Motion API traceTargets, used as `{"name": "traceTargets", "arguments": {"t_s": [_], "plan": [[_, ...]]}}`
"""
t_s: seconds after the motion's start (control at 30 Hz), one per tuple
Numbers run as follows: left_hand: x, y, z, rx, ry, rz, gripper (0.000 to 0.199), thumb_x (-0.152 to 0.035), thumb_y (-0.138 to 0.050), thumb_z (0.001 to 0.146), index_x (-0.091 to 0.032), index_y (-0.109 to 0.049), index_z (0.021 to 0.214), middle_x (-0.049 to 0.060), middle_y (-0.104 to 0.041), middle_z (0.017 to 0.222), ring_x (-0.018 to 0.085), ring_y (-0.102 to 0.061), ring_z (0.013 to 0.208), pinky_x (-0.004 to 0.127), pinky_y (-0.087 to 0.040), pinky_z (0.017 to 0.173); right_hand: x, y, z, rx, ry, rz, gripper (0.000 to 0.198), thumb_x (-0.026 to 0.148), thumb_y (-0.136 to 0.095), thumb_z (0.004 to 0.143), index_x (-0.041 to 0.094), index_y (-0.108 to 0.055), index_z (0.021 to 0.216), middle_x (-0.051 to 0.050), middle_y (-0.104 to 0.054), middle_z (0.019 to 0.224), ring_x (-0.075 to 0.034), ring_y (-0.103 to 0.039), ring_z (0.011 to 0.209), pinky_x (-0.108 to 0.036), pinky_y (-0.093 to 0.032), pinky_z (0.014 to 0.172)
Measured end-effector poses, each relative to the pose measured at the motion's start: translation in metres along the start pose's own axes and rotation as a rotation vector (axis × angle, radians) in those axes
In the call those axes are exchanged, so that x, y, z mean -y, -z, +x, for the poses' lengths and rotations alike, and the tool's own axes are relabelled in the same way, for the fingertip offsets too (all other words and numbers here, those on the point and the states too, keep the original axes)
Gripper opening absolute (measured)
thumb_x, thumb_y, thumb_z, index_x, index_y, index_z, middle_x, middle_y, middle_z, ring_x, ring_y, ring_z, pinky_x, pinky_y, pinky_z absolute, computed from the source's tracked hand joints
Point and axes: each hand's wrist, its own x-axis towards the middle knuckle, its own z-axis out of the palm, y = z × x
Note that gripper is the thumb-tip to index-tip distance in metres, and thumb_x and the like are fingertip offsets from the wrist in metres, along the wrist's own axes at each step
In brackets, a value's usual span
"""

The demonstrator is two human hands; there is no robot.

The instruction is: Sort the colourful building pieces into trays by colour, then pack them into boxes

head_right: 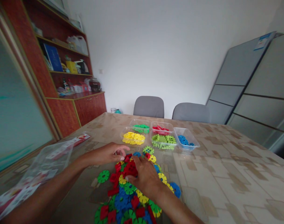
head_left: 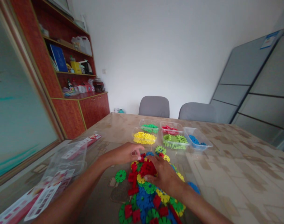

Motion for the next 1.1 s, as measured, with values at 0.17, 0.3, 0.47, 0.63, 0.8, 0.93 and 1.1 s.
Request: {"name": "traceTargets", "arguments": {"t_s": [0.17, 0.3, 0.47, 0.63, 0.8, 0.93, 1.1], "plan": [[-0.001, -0.001, 0.0, -0.005, -0.011, 0.012, 0.036, -0.03, -0.052, 0.087, -0.016, -0.057, 0.119, 0.005, -0.069, 0.095, 0.019, -0.062, 0.082, 0.024, -0.046, 0.071, 0.0, 0.002, 0.002, -0.021, -0.006, -0.001, 0.044, 0.028, -0.068, 0.074, 0.015, -0.059, 0.115, -0.012, -0.063, 0.105, -0.029, -0.057, 0.1, -0.038, -0.045, 0.087], [0.001, -0.001, -0.001, -0.004, -0.016, 0.01, 0.033, -0.03, -0.052, 0.087, -0.016, -0.058, 0.117, 0.004, -0.069, 0.093, 0.018, -0.062, 0.081, 0.023, -0.045, 0.069, -0.006, 0.01, 0.002, -0.03, 0.003, 0.001, 0.038, 0.026, -0.067, 0.073, 0.016, -0.061, 0.11, -0.011, -0.063, 0.102, -0.027, -0.059, 0.093, -0.035, -0.046, 0.082], [0.002, -0.001, -0.001, -0.001, -0.018, 0.005, 0.032, -0.031, -0.051, 0.089, -0.018, -0.059, 0.117, 0.004, -0.069, 0.093, 0.018, -0.062, 0.081, 0.022, -0.045, 0.069, -0.017, 0.027, -0.002, -0.049, 0.048, 0.082, 0.032, 0.025, -0.067, 0.076, 0.019, -0.063, 0.106, -0.008, -0.066, 0.1, -0.024, -0.061, 0.092, -0.032, -0.047, 0.081], [0.004, 0.0, -0.001, 0.0, -0.004, -0.001, 0.032, -0.032, -0.05, 0.09, -0.018, -0.059, 0.118, 0.004, -0.069, 0.095, 0.019, -0.064, 0.083, 0.023, -0.046, 0.069, -0.044, 0.045, 0.003, -0.137, 0.002, 0.082, 0.034, 0.03, -0.065, 0.077, 0.016, -0.063, 0.108, -0.01, -0.069, 0.1, -0.025, -0.064, 0.087, -0.034, -0.049, 0.078], [0.008, 0.002, -0.001, 0.003, 0.004, -0.012, 0.034, -0.032, -0.052, 0.089, -0.018, -0.058, 0.12, 0.005, -0.069, 0.097, 0.019, -0.064, 0.085, 0.024, -0.046, 0.072, -0.079, 0.075, 0.019, -0.162, -0.022, 0.098, 0.04, 0.04, -0.06, 0.081, 0.014, -0.062, 0.112, -0.011, -0.07, 0.104, -0.026, -0.066, 0.091, -0.036, -0.051, 0.079], [0.011, 0.004, -0.003, -0.01, 0.012, -0.011, 0.036, -0.033, -0.053, 0.089, -0.018, -0.057, 0.121, 0.005, -0.069, 0.098, 0.019, -0.064, 0.087, 0.025, -0.046, 0.074, -0.104, 0.1, 0.031, -0.19, -0.035, 0.066, 0.038, 0.041, -0.059, 0.082, 0.019, -0.063, 0.113, -0.008, -0.07, 0.109, -0.025, -0.066, 0.095, -0.035, -0.051, 0.082], [0.015, 0.005, -0.004, -0.02, 0.016, -0.039, 0.037, -0.033, -0.053, 0.09, -0.019, -0.056, 0.123, 0.005, -0.069, 0.1, 0.019, -0.065, 0.088, 0.025, -0.047, 0.074, -0.138, 0.119, 0.054, -0.277, -0.171, -0.037, 0.037, 0.041, -0.064, 0.077, 0.017, -0.066, 0.106, -0.008, -0.074, 0.092, -0.027, -0.068, 0.082, -0.033, -0.052, 0.071]]}}
